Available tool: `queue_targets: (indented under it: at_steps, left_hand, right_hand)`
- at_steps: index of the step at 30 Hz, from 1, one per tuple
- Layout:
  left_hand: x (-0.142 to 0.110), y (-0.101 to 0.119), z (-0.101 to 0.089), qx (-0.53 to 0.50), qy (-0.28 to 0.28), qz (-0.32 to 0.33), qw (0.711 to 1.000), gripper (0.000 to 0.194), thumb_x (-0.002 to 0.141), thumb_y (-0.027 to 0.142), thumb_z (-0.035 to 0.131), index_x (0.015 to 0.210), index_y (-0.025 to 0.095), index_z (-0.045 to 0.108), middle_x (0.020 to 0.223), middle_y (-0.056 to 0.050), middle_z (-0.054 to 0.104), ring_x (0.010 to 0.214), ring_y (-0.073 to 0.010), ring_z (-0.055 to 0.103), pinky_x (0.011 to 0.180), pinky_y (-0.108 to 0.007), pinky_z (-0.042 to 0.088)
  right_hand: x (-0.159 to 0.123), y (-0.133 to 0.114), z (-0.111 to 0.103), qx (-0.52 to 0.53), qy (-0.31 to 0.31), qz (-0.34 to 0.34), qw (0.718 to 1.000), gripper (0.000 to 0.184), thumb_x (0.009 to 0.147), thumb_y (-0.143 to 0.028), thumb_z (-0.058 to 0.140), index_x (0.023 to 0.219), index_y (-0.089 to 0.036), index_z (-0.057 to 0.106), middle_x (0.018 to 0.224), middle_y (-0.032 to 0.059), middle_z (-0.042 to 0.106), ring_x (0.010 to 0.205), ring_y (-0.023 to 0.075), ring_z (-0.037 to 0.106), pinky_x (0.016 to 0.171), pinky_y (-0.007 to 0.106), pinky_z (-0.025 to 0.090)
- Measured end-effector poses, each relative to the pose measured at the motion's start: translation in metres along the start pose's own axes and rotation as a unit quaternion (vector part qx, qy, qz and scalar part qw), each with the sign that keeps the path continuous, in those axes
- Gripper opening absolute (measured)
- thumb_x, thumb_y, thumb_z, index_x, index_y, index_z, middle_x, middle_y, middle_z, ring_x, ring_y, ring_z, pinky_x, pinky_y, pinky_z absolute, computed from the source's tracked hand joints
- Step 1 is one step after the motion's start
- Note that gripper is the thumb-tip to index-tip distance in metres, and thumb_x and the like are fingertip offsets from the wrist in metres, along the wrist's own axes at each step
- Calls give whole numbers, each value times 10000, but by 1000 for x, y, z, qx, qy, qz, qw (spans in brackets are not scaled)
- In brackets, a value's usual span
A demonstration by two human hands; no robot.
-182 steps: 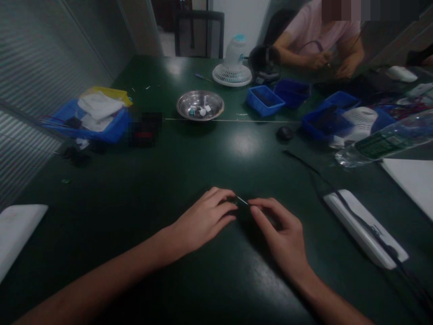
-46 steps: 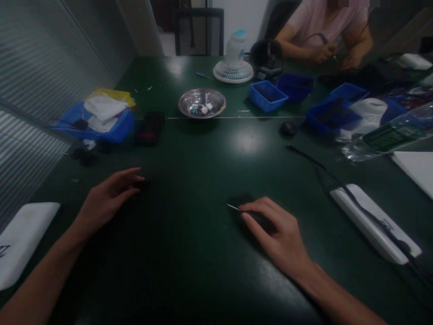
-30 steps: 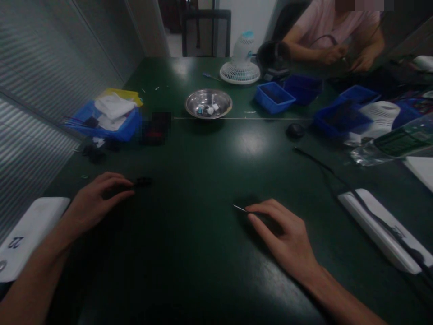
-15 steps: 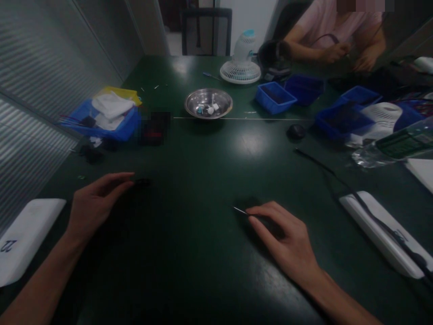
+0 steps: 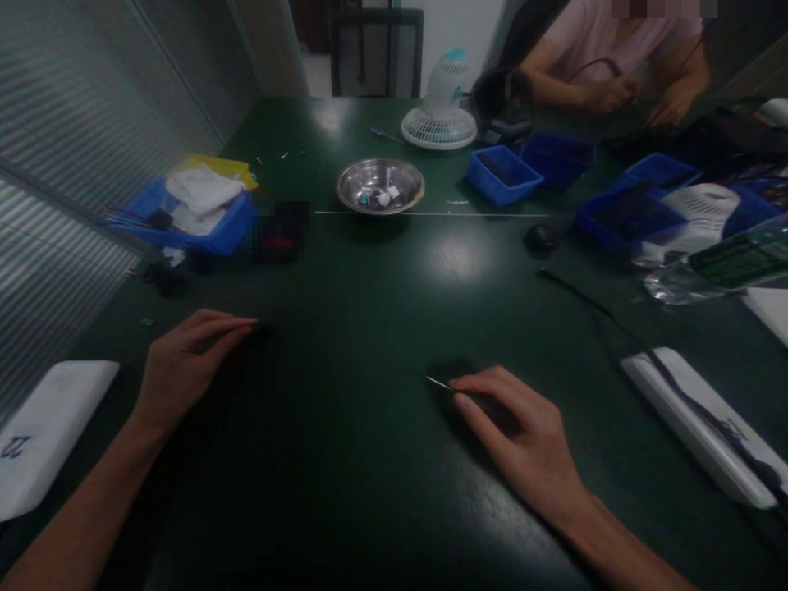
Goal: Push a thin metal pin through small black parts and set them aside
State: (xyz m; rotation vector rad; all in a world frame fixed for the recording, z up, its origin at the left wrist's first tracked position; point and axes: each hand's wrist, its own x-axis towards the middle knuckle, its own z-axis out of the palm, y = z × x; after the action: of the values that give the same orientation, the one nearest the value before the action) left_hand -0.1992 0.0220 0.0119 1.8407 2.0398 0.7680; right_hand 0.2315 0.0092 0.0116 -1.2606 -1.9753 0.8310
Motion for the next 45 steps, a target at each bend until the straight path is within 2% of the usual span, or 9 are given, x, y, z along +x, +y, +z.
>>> queue_targets:
  at_steps: [8, 11, 14, 17, 19, 24, 27, 34, 45]
  left_hand:
    - [-2, 2, -2, 24, -6, 12, 1000, 314, 982, 462, 621, 1202, 254, 705, 1217, -17, 664, 1085, -226, 659, 1022, -418, 548]
    - [-3, 3, -2, 34, -23, 25, 999, 343, 947, 482, 671, 1205, 258, 695, 1276, -19, 641, 1124, -240, 657, 991, -406, 567]
    - [-3, 11, 4, 19, -44, 52, 998, 326, 954, 507, 666, 1158, 258, 713, 1257, -28, 667, 1128, -244, 665, 1041, -441, 545]
    - [-2, 34, 18, -24, -64, 101, 993, 300, 947, 488, 697, 1139, 259, 733, 1220, -39, 686, 1100, -231, 677, 1036, -423, 546]
    - [-4, 57, 32, -60, -101, 142, 983, 265, 954, 437, 707, 1154, 266, 732, 1208, -45, 690, 1093, -219, 676, 996, -393, 561]
    - [-12, 120, 74, -142, -232, 236, 933, 214, 990, 252, 670, 1202, 251, 691, 1155, -43, 716, 1098, -200, 656, 984, -378, 542]
    - [-18, 137, 92, -173, -264, 250, 915, 194, 974, 231, 692, 1167, 227, 673, 1123, -44, 727, 1057, -199, 662, 1018, -407, 517]
    - [-22, 131, 98, -193, -283, 225, 912, 365, 977, 245, 696, 1327, 274, 598, 1132, -26, 702, 1052, -189, 651, 1022, -398, 497]
    - [-20, 131, 99, -189, -279, 230, 913, 356, 965, 219, 710, 1299, 273, 598, 1104, -18, 696, 1032, -192, 640, 1004, -389, 477]
  right_hand:
    - [1, 0, -1, 6, -2, 1, 1000, 150, 1025, -286, 639, 1141, -258, 730, 1029, 32, 716, 912, 185, 698, 768, 318, 551]
    - [2, 0, -1, 8, -4, 4, 1000, 152, 1027, -289, 634, 1138, -255, 733, 1032, 43, 720, 917, 198, 697, 774, 329, 552]
    - [2, -1, -1, 8, 0, 3, 1000, 152, 1028, -296, 631, 1126, -248, 737, 1024, 49, 723, 909, 203, 700, 770, 332, 553]
    - [2, -2, -1, 8, 2, 1, 1000, 153, 1029, -298, 626, 1118, -241, 737, 1024, 50, 724, 917, 205, 703, 778, 332, 556]
    - [2, -2, -2, 8, -1, -2, 1000, 148, 1027, -291, 628, 1118, -241, 734, 1028, 47, 724, 923, 201, 703, 788, 330, 555]
    - [1, -4, -2, 6, 0, -17, 1000, 123, 1015, -256, 634, 1088, -234, 731, 989, 49, 725, 894, 197, 703, 770, 323, 557]
    - [1, -5, -2, 11, 0, -27, 1000, 109, 1004, -243, 629, 1046, -226, 728, 952, 55, 725, 843, 197, 701, 730, 322, 558]
    - [1, -5, 1, 20, -40, -42, 998, 128, 997, -226, 616, 1068, -227, 723, 945, 64, 720, 806, 192, 703, 702, 318, 571]
    - [2, -7, 3, -6, -76, -38, 996, 146, 1022, -231, 581, 1070, -213, 718, 941, 61, 692, 774, 173, 693, 689, 296, 560]
